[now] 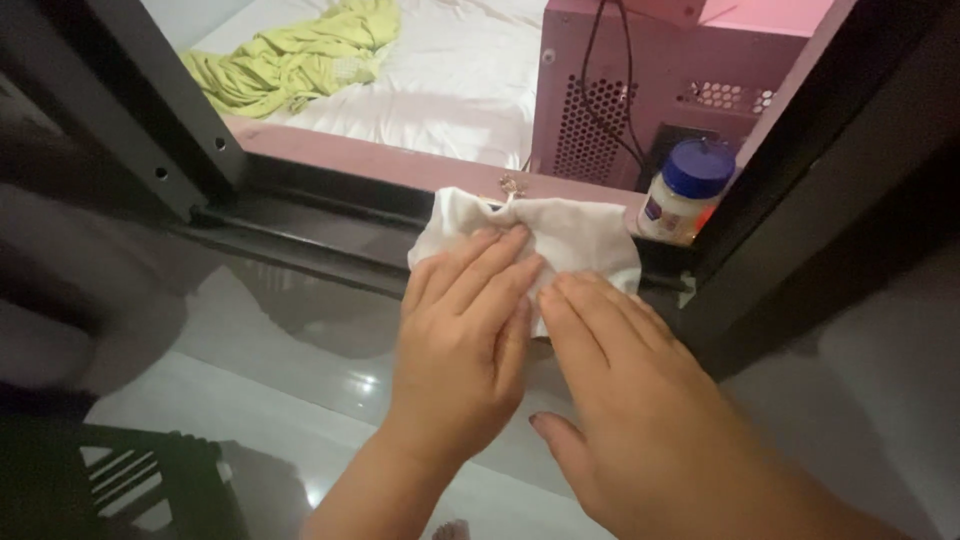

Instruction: Cleaning a sliding glass door and its metal frame using a wet wipe.

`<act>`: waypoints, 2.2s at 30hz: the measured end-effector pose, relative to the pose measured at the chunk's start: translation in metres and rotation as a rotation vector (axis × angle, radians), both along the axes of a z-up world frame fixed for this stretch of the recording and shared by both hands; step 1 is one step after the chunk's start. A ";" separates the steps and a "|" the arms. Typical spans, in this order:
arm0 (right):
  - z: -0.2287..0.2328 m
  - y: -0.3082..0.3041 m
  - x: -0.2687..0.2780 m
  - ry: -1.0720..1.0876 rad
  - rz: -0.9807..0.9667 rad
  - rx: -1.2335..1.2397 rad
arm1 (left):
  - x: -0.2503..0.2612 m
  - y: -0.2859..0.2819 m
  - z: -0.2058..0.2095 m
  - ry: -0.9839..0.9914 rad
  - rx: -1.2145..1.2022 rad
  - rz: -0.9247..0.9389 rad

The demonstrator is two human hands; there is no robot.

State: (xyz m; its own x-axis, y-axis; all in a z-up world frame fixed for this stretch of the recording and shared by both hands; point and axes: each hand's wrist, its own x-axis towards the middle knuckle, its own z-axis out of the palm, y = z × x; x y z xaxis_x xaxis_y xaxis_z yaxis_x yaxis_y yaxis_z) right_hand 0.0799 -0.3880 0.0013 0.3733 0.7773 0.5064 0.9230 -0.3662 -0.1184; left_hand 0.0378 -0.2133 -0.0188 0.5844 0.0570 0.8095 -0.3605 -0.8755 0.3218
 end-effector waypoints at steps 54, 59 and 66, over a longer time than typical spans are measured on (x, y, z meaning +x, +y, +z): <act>0.017 0.192 -0.024 -0.189 0.080 -0.056 | -0.027 0.170 0.003 -0.032 0.063 0.192; 0.013 0.217 -0.027 -0.191 0.078 -0.052 | -0.030 0.189 0.003 -0.073 0.015 0.149; 0.015 0.160 -0.024 -0.039 0.126 0.064 | -0.018 0.141 -0.008 -0.005 0.036 0.304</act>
State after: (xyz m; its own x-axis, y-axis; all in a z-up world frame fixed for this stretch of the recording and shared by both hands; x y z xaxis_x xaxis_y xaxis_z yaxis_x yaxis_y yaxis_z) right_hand 0.0556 -0.2281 0.0165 0.2539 0.7827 0.5682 0.9655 -0.2398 -0.1010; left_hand 0.0196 -0.0727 -0.0266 0.5411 0.2001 0.8168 -0.0814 -0.9543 0.2877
